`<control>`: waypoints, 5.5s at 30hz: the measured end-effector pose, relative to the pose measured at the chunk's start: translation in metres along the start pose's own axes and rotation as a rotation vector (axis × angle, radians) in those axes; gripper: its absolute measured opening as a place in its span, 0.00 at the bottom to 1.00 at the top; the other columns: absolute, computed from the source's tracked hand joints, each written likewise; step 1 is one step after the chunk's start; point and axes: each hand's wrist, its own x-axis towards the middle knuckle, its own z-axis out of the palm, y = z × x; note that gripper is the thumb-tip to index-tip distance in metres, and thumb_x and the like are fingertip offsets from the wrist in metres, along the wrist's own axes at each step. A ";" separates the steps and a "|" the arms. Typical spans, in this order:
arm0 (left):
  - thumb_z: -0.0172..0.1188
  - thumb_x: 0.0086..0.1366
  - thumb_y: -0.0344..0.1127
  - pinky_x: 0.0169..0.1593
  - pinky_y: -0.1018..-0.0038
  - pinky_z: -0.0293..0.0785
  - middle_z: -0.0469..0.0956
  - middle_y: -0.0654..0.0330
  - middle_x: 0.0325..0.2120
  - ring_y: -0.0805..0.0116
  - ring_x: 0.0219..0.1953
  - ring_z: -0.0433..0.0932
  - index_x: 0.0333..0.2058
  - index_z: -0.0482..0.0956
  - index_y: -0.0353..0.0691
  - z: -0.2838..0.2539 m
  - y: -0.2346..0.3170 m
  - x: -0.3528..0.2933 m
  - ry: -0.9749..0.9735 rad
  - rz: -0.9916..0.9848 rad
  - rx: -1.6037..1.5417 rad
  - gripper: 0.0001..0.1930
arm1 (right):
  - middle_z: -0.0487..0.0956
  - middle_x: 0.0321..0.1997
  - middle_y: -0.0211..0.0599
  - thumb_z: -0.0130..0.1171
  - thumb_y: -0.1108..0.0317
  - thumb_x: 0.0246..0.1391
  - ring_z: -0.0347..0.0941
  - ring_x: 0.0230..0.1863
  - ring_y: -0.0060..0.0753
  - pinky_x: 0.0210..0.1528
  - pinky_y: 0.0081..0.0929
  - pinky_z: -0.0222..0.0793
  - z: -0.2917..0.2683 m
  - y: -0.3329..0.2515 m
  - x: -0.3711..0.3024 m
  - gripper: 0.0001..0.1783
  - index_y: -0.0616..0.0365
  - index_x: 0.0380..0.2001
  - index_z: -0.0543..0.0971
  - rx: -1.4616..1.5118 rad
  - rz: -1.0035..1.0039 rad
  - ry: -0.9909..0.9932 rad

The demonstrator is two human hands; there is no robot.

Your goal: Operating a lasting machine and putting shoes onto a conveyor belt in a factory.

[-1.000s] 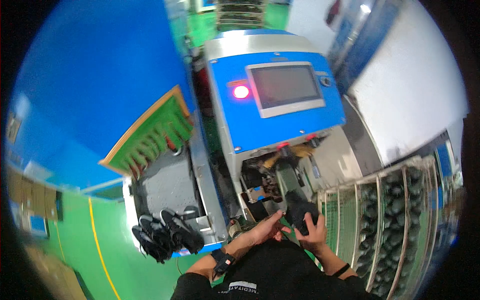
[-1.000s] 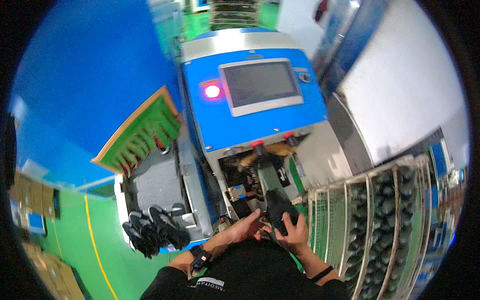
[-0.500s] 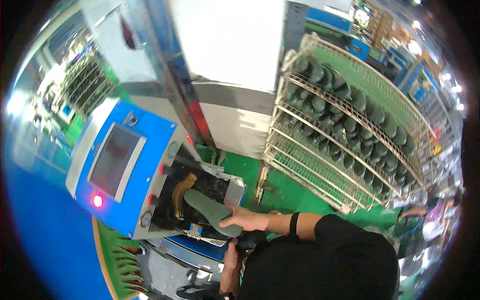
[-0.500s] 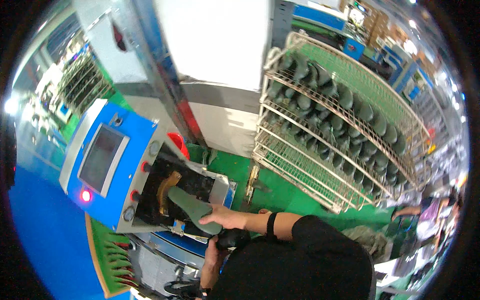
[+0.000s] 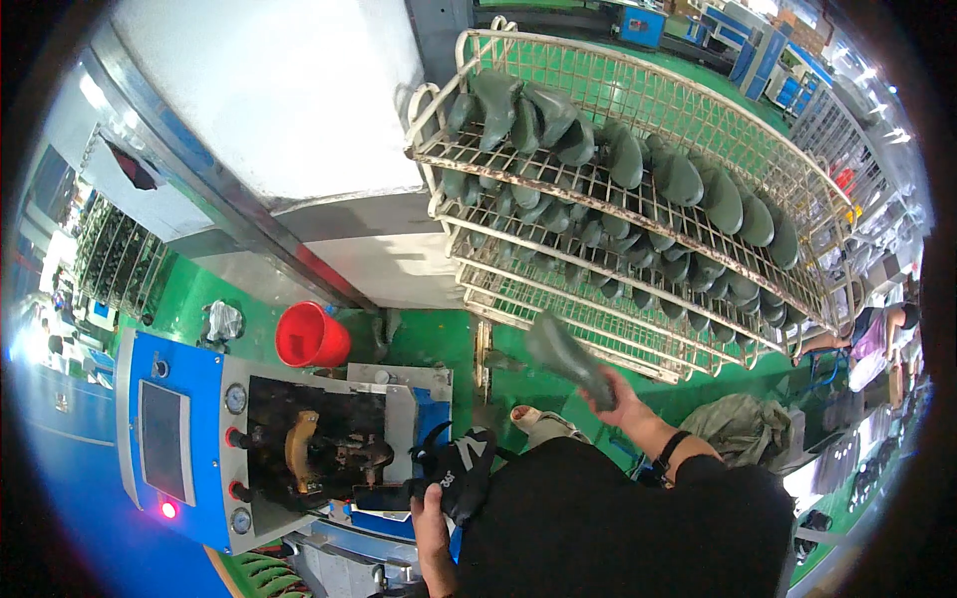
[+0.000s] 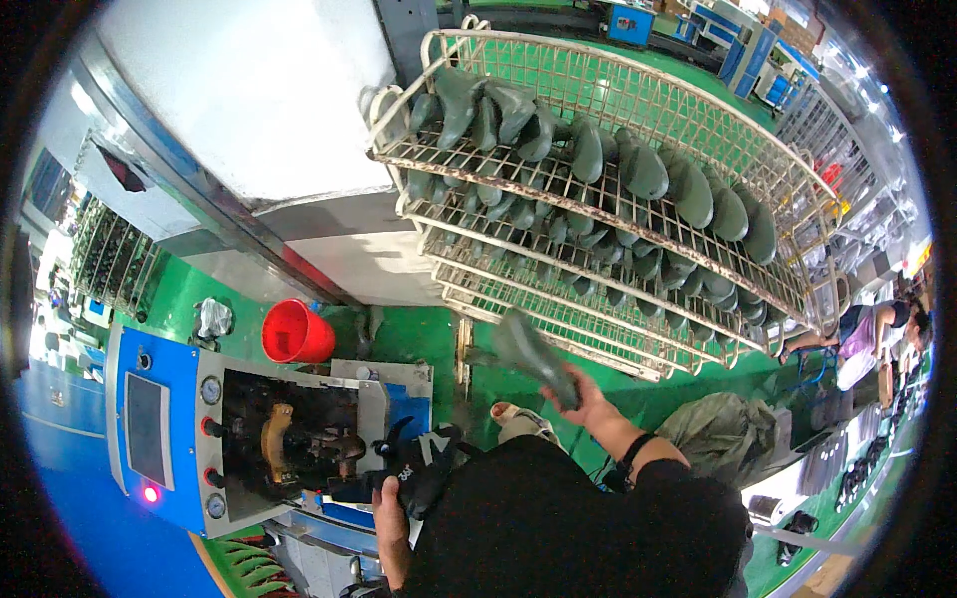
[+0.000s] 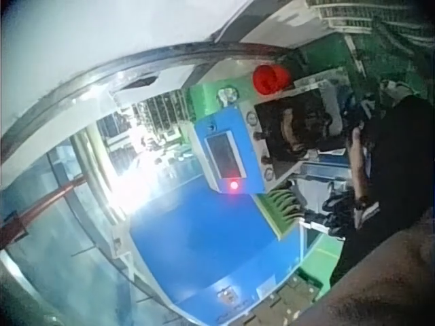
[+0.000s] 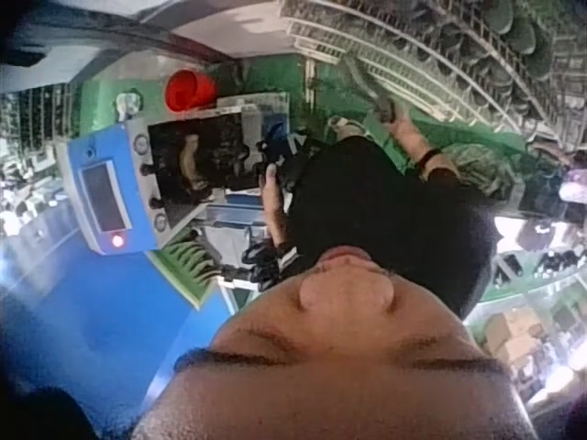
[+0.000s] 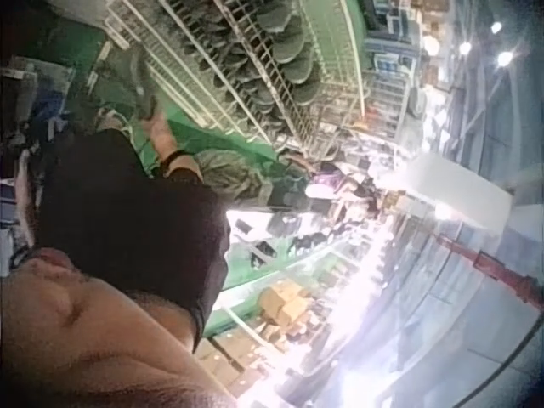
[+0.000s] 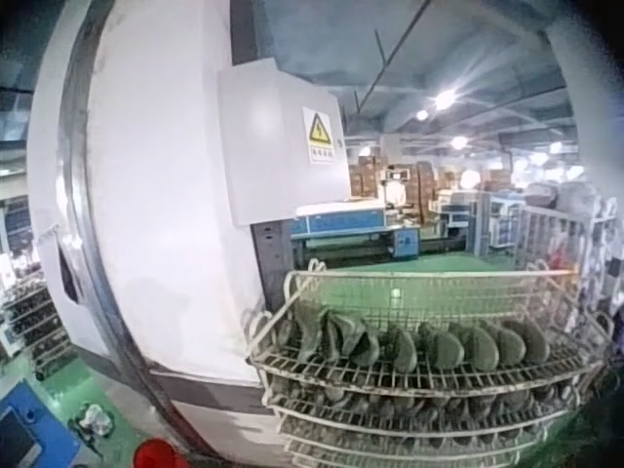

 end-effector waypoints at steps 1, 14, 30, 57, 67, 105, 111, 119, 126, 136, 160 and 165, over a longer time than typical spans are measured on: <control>0.61 0.68 0.47 0.58 0.67 0.71 0.78 0.52 0.52 0.62 0.51 0.77 0.58 0.71 0.27 0.016 0.008 -0.002 -0.065 0.028 0.065 0.30 | 0.83 0.36 0.38 0.63 0.46 0.57 0.82 0.29 0.36 0.25 0.29 0.80 -0.025 -0.016 0.006 0.24 0.54 0.45 0.80 0.229 0.010 -0.143; 0.66 0.63 0.33 0.53 0.72 0.74 0.81 0.58 0.45 0.70 0.45 0.78 0.50 0.78 0.31 0.063 0.036 -0.011 -0.178 0.031 -0.010 0.18 | 0.62 0.19 0.29 0.39 0.52 0.73 0.53 0.17 0.25 0.21 0.24 0.52 -0.008 -0.186 0.121 0.25 0.60 0.28 0.68 0.675 -0.538 -0.025; 0.76 0.48 0.31 0.65 0.64 0.65 0.77 0.50 0.54 0.57 0.61 0.71 0.37 0.83 0.37 -0.240 -0.187 -0.158 0.544 0.395 -0.396 0.16 | 0.73 0.17 0.27 0.50 0.52 0.67 0.71 0.19 0.25 0.20 0.24 0.65 0.125 0.132 0.194 0.18 0.48 0.24 0.71 -1.251 0.193 -0.128; 0.67 0.49 0.60 0.54 0.57 0.73 0.83 0.54 0.33 0.52 0.47 0.79 0.35 0.88 0.46 -0.103 -0.264 -0.212 0.921 -0.303 0.524 0.24 | 0.85 0.39 0.43 0.54 0.49 0.60 0.80 0.42 0.49 0.49 0.42 0.71 0.178 0.246 0.227 0.23 0.57 0.41 0.84 -3.063 -0.148 -1.296; 0.65 0.43 0.57 0.46 0.56 0.77 0.82 0.52 0.27 0.49 0.38 0.81 0.26 0.86 0.41 0.158 -0.335 -0.456 1.302 -0.910 0.342 0.23 | 0.82 0.50 0.51 0.59 0.57 0.62 0.80 0.47 0.44 0.49 0.40 0.75 0.195 0.259 0.245 0.23 0.64 0.53 0.80 -3.101 0.114 -1.247; 0.64 0.57 0.34 0.52 0.50 0.75 0.78 0.41 0.44 0.37 0.50 0.77 0.51 0.72 0.34 -0.512 -0.162 0.159 1.198 0.003 0.337 0.23 | 0.72 0.66 0.60 0.52 0.64 0.60 0.68 0.68 0.58 0.70 0.49 0.59 0.460 0.574 -0.140 0.27 0.72 0.58 0.74 -1.561 -2.466 -1.425; 0.80 0.47 0.47 0.55 0.55 0.74 0.78 0.39 0.50 0.40 0.54 0.77 0.53 0.68 0.31 -0.598 -0.143 0.214 1.165 -0.104 -0.098 0.41 | 0.71 0.64 0.66 0.51 0.63 0.62 0.67 0.67 0.66 0.70 0.53 0.58 0.461 0.572 -0.133 0.29 0.73 0.61 0.69 -1.623 -2.503 -1.459; 0.77 0.48 0.39 0.52 0.56 0.75 0.80 0.40 0.45 0.41 0.49 0.80 0.54 0.62 0.32 -0.582 -0.156 0.207 1.186 -0.041 -0.131 0.40 | 0.72 0.64 0.65 0.51 0.60 0.63 0.67 0.67 0.65 0.71 0.53 0.56 0.462 0.573 -0.134 0.29 0.72 0.61 0.69 -1.655 -2.486 -1.447; 0.70 0.47 0.30 0.37 0.71 0.75 0.81 0.62 0.33 0.67 0.32 0.78 0.41 0.80 0.34 -0.508 -0.192 0.084 0.774 0.101 -0.671 0.20 | 0.74 0.64 0.58 0.53 0.60 0.62 0.70 0.65 0.60 0.68 0.50 0.61 0.460 0.578 -0.141 0.26 0.69 0.56 0.74 -1.486 -2.446 -1.408; 0.71 0.52 0.34 0.56 0.65 0.75 0.76 0.54 0.54 0.60 0.51 0.78 0.64 0.66 0.35 -0.280 -0.119 -0.066 0.359 0.396 -1.196 0.40 | 0.71 0.64 0.58 0.66 0.62 0.54 0.64 0.68 0.64 0.71 0.55 0.54 0.376 0.507 -0.145 0.36 0.68 0.62 0.66 -1.241 -1.546 -2.076; 0.51 0.67 0.36 0.30 0.50 0.72 0.75 0.43 0.22 0.40 0.28 0.77 0.26 0.71 0.35 -0.056 0.003 -0.042 0.627 0.714 0.521 0.12 | 0.72 0.66 0.45 0.59 0.71 0.32 0.71 0.63 0.45 0.67 0.33 0.64 0.338 0.268 -0.037 0.54 0.65 0.71 0.60 -1.633 0.107 -1.159; 0.48 0.68 0.39 0.36 0.55 0.73 0.77 0.47 0.24 0.43 0.29 0.78 0.27 0.74 0.31 -0.061 0.007 -0.037 0.301 0.669 0.167 0.16 | 0.73 0.65 0.45 0.58 0.70 0.38 0.74 0.61 0.47 0.65 0.39 0.69 0.304 0.225 0.017 0.51 0.65 0.71 0.60 -1.131 0.533 -0.783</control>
